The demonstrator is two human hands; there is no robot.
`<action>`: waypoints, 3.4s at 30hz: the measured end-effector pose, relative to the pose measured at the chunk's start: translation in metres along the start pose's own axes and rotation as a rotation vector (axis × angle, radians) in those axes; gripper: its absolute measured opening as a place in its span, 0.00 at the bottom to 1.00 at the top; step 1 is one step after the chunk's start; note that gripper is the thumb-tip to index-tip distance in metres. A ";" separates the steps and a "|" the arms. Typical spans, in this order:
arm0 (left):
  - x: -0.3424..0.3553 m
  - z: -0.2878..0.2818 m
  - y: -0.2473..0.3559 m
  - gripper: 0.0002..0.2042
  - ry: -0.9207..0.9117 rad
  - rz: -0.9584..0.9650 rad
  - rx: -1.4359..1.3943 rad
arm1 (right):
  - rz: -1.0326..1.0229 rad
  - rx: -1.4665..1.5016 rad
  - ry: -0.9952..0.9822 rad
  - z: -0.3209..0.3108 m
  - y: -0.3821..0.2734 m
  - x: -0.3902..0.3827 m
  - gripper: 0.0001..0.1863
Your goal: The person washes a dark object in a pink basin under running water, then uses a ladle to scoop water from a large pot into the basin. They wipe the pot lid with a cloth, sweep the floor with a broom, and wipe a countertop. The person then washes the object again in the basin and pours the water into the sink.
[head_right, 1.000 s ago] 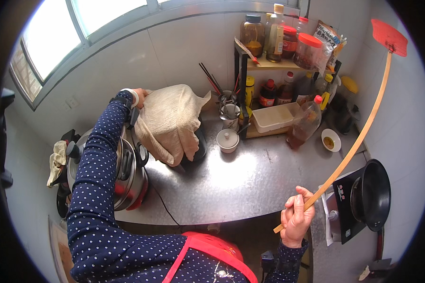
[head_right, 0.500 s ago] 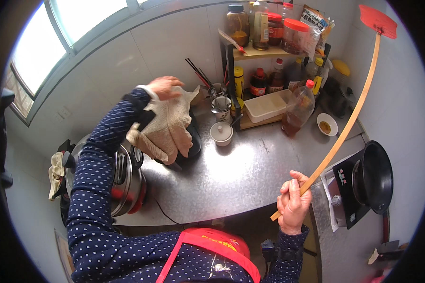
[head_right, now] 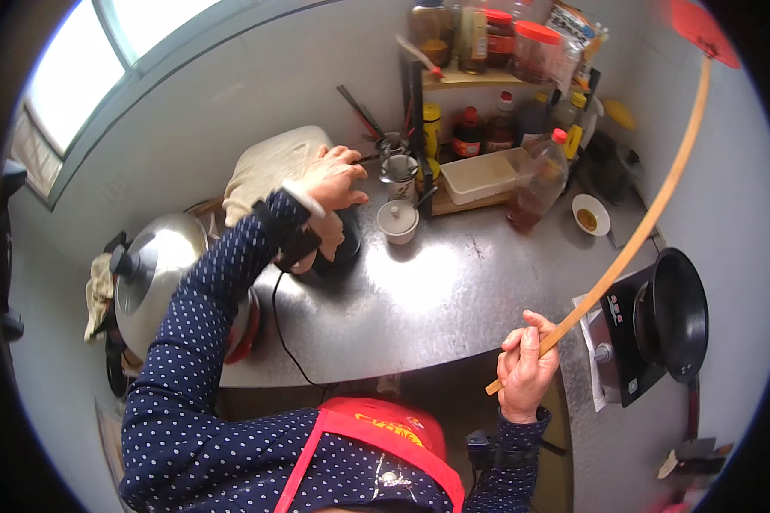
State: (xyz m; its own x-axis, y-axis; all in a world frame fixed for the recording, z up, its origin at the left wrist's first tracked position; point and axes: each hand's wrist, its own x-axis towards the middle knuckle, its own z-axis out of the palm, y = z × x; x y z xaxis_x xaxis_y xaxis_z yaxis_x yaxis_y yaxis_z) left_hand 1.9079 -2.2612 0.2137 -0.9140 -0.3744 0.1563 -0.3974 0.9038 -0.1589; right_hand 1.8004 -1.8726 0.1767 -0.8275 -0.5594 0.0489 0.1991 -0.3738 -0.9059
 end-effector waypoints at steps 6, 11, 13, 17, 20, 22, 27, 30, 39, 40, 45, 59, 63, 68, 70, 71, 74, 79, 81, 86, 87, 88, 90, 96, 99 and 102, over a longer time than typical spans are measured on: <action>-0.118 0.054 0.025 0.26 0.469 -0.361 0.167 | -0.087 -0.124 -0.117 -0.021 0.027 -0.027 0.10; -0.102 0.064 0.010 0.04 0.607 -0.547 0.004 | -0.120 -0.176 -0.268 -0.031 0.036 -0.057 0.09; -0.081 0.057 0.025 0.04 0.635 -0.441 -0.429 | -0.086 -0.189 -0.292 -0.034 0.035 -0.070 0.09; -0.093 0.053 0.043 0.07 0.991 -0.489 -0.372 | -0.019 -0.216 -0.330 -0.048 0.032 -0.094 0.09; -0.145 0.076 0.026 0.22 0.842 -0.946 -0.186 | 0.034 -0.231 -0.332 -0.057 0.031 -0.111 0.09; -0.161 0.097 0.012 0.29 0.723 -0.995 -0.413 | 0.036 -0.273 -0.325 -0.056 0.034 -0.122 0.09; -0.186 0.130 0.006 0.10 0.701 -0.850 -0.156 | -0.012 -0.283 -0.278 -0.033 0.052 -0.142 0.09; -0.230 0.127 0.031 0.09 -0.089 -0.893 -0.147 | -0.068 -0.271 -0.276 -0.013 0.066 -0.158 0.09; -0.144 0.110 0.032 0.22 0.428 -0.598 -0.139 | -0.135 -0.302 -0.223 0.038 0.082 -0.190 0.09; -0.130 0.115 0.028 0.20 0.432 -0.609 -0.125 | -0.141 -0.317 -0.211 0.042 0.081 -0.195 0.09; -0.089 0.115 0.039 0.05 0.527 -0.473 -0.327 | -0.150 -0.348 -0.161 0.046 0.076 -0.216 0.09; -0.402 0.014 0.167 0.29 -0.040 0.037 -2.012 | -0.108 -0.222 -0.827 0.114 0.108 -0.258 0.10; -0.557 -0.017 0.182 0.39 0.470 -0.291 -1.901 | -0.343 -0.106 -1.145 0.197 0.141 -0.345 0.14; -0.744 0.002 0.163 0.26 0.797 -0.615 -1.800 | -0.718 -0.427 -1.453 0.305 0.187 -0.474 0.11; -0.789 0.016 0.165 0.17 0.946 -0.845 -1.745 | -0.738 -0.363 -1.618 0.339 0.210 -0.518 0.12; -0.811 0.020 0.162 0.17 1.082 -0.968 -1.624 | -0.688 -0.323 -1.700 0.359 0.224 -0.544 0.14; -0.889 0.031 0.136 0.18 1.421 -1.278 -1.396 | -0.524 -0.198 -2.050 0.421 0.261 -0.617 0.22; -1.038 0.069 0.069 0.20 1.616 -1.549 -1.112 | -0.223 -0.339 -2.243 0.477 0.307 -0.718 0.24; -1.072 0.093 0.028 0.21 1.557 -1.607 -0.841 | -0.194 -0.456 -2.237 0.486 0.320 -0.714 0.23; -1.146 0.157 -0.076 0.25 1.712 -2.010 -0.828 | -0.058 -0.645 -2.027 0.500 0.360 -0.691 0.20; -1.157 0.169 -0.095 0.25 1.725 -2.065 -0.796 | -0.013 -0.741 -1.978 0.503 0.364 -0.683 0.19; -1.162 0.182 -0.110 0.25 1.572 -2.128 -0.505 | 0.006 -0.774 -1.934 0.508 0.366 -0.674 0.19; -1.179 0.209 -0.144 0.24 1.341 -2.236 -0.124 | 0.018 -0.694 -1.864 0.521 0.371 -0.662 0.18; -1.259 0.292 -0.207 0.21 1.980 -1.999 -1.112 | -0.090 -0.619 -1.548 0.595 0.374 -0.590 0.15; -1.276 0.305 -0.205 0.14 1.162 -2.346 -1.044 | -0.246 -0.572 -1.286 0.653 0.378 -0.544 0.14; -1.265 0.269 -0.199 0.21 0.437 -2.386 -0.734 | -0.562 -0.486 -1.110 0.728 0.380 -0.489 0.12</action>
State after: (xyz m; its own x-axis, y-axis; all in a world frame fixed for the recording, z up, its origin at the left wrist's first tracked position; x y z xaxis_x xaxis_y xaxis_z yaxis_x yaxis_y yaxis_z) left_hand 3.1210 -2.0237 -0.2147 0.8283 -0.3996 -0.3928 -0.0653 -0.7650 0.6407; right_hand 2.6625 -2.2795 0.1148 0.1743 -0.8056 0.5662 -0.4234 -0.5805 -0.6955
